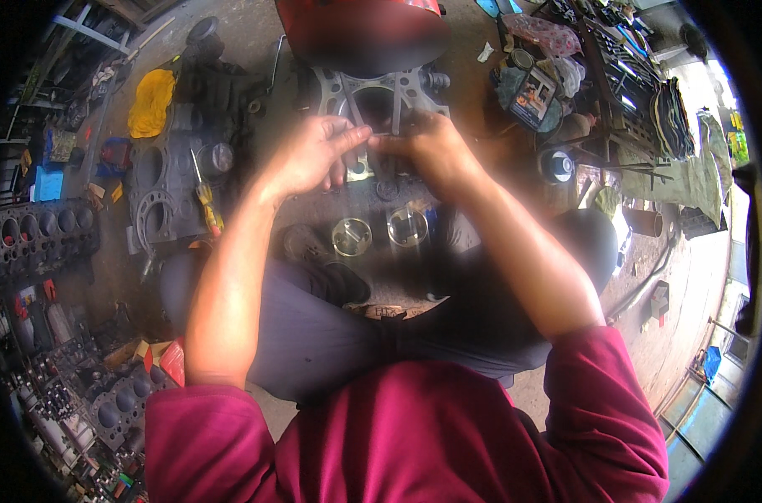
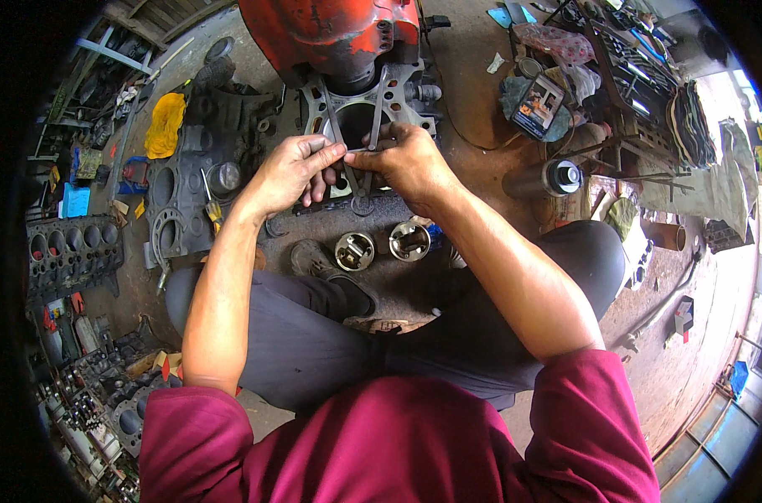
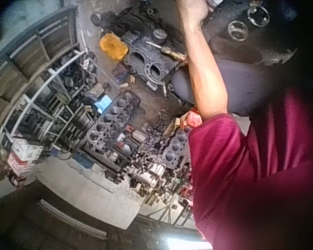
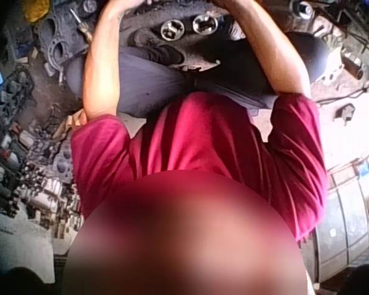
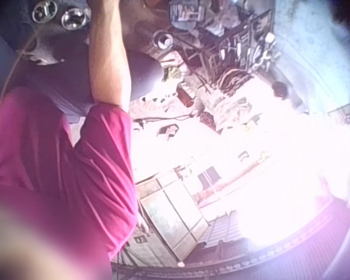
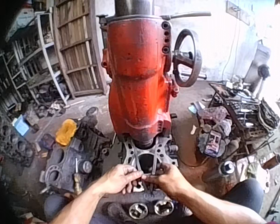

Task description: The person uses a caliper to measure the internal diameter of an engine block cylinder. They repeatedly adjust the caliper and reposition it inside the cylinder to take measurements.

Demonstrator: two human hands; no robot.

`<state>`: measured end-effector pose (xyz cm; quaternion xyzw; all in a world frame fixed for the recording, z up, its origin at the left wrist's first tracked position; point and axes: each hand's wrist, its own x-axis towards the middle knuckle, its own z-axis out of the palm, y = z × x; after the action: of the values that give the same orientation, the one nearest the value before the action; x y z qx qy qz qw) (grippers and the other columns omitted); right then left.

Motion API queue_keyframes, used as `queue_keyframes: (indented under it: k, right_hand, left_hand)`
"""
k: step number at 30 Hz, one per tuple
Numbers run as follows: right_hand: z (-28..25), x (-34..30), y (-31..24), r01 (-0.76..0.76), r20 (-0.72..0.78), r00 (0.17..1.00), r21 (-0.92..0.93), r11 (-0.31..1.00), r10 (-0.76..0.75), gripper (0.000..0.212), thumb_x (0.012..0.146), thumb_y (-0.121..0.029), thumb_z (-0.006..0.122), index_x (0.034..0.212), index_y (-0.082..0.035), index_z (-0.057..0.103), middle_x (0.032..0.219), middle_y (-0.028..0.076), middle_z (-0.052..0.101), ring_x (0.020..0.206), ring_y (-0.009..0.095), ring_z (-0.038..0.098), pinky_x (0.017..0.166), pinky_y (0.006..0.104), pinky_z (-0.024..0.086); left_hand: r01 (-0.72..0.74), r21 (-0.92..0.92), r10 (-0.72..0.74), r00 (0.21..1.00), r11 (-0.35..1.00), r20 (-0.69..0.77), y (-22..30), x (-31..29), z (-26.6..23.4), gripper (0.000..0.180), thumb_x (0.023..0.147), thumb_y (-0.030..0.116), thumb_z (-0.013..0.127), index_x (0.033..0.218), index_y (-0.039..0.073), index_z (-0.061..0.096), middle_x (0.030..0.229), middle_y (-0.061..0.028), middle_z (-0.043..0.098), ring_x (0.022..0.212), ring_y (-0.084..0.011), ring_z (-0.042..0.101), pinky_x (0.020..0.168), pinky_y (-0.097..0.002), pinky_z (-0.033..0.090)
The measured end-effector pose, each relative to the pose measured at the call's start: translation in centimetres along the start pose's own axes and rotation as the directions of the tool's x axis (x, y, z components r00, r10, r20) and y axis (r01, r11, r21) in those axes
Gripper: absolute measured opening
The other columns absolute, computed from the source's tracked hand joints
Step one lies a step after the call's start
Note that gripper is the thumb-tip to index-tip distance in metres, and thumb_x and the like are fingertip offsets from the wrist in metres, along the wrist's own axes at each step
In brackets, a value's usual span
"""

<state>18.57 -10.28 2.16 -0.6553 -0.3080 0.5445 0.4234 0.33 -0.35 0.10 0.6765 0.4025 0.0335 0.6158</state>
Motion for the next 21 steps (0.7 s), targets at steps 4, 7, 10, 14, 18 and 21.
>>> queue_keyframes:
  k: [4, 7, 10, 14, 18, 21]
  right_hand:
    - [0.14, -0.01, -0.05, -0.004, -0.001, 1.0, 0.043, 0.999, 0.004, 0.042, 0.077, -0.01, 0.086, 0.107, 0.007, 0.061, 0.093, 0.013, 0.07, 0.083, 0.018, 0.065, 0.072, 0.0313, 0.053]
    - [0.15, -0.11, 0.11, 0.006, -0.004, 1.0, 0.002, 1.0, -0.006, 0.042, 0.079, -0.022, 0.083, 0.107, 0.005, 0.066, 0.094, 0.013, 0.071, 0.083, 0.018, 0.065, 0.074, 0.0326, 0.052]
    - [-0.02, -0.21, 0.2, 0.011, -0.007, 1.0, -0.055, 0.998, -0.011, 0.044, 0.081, -0.028, 0.082, 0.108, 0.003, 0.069, 0.094, 0.013, 0.071, 0.084, 0.017, 0.065, 0.076, 0.0331, 0.052]
    - [0.12, -0.22, 0.28, 0.077, 0.008, 0.997, -0.01, 0.997, -0.077, 0.044, 0.08, -0.028, 0.082, 0.108, 0.004, 0.069, 0.095, 0.013, 0.071, 0.084, 0.017, 0.065, 0.076, 0.0332, 0.052]
    - [0.06, -0.18, 0.34, 0.049, -0.005, 0.999, -0.06, 0.997, -0.05, 0.043, 0.081, -0.028, 0.082, 0.105, 0.004, 0.069, 0.094, 0.013, 0.071, 0.084, 0.017, 0.065, 0.076, 0.0332, 0.052]
    - [0.05, -0.19, 0.46, 0.035, -0.013, 0.999, -0.065, 0.997, -0.036, 0.042, 0.081, -0.029, 0.082, 0.104, 0.004, 0.069, 0.092, 0.012, 0.071, 0.083, 0.017, 0.065, 0.076, 0.033, 0.052]
  left_hand:
    - [-0.007, -0.001, 0.007, 1.0, 1.0, -0.009, -0.16, 0.16, 0.09, 0.039, 0.1, 0.042, 0.06, 0.096, 0.004, 0.068, 0.059, -0.0028, 0.061, 0.049, -0.0092, 0.057, 0.047, -0.0253, 0.045]
    - [-0.007, 0.01, 0.007, 1.0, 1.0, 0.004, -0.32, 0.27, -0.05, 0.039, 0.1, 0.042, 0.06, 0.096, 0.005, 0.068, 0.059, -0.0033, 0.061, 0.048, -0.0091, 0.057, 0.047, -0.0252, 0.045]
    - [0.0, 0.017, 0.0, 1.0, 1.0, 0.006, -0.43, 0.29, -0.11, 0.039, 0.1, 0.042, 0.06, 0.096, 0.004, 0.068, 0.058, -0.0036, 0.061, 0.048, -0.0092, 0.057, 0.047, -0.0254, 0.045]
    - [-0.013, 0.01, 0.013, 1.0, 1.0, -0.004, -0.4, 0.25, -0.09, 0.039, 0.1, 0.042, 0.06, 0.095, 0.004, 0.068, 0.057, -0.0033, 0.061, 0.048, -0.0092, 0.057, 0.047, -0.0253, 0.044]
    - [0.004, 0.019, -0.004, 1.0, 1.0, -0.003, -0.23, 0.13, -0.07, 0.039, 0.1, 0.042, 0.06, 0.094, 0.004, 0.068, 0.06, -0.0031, 0.061, 0.049, -0.009, 0.057, 0.047, -0.0253, 0.045]
    - [0.001, 0.008, -0.001, 1.0, 1.0, 0.004, -0.09, -0.03, -0.06, 0.039, 0.1, 0.042, 0.061, 0.094, 0.004, 0.068, 0.066, -0.0032, 0.063, 0.05, -0.0089, 0.058, 0.046, -0.0253, 0.046]
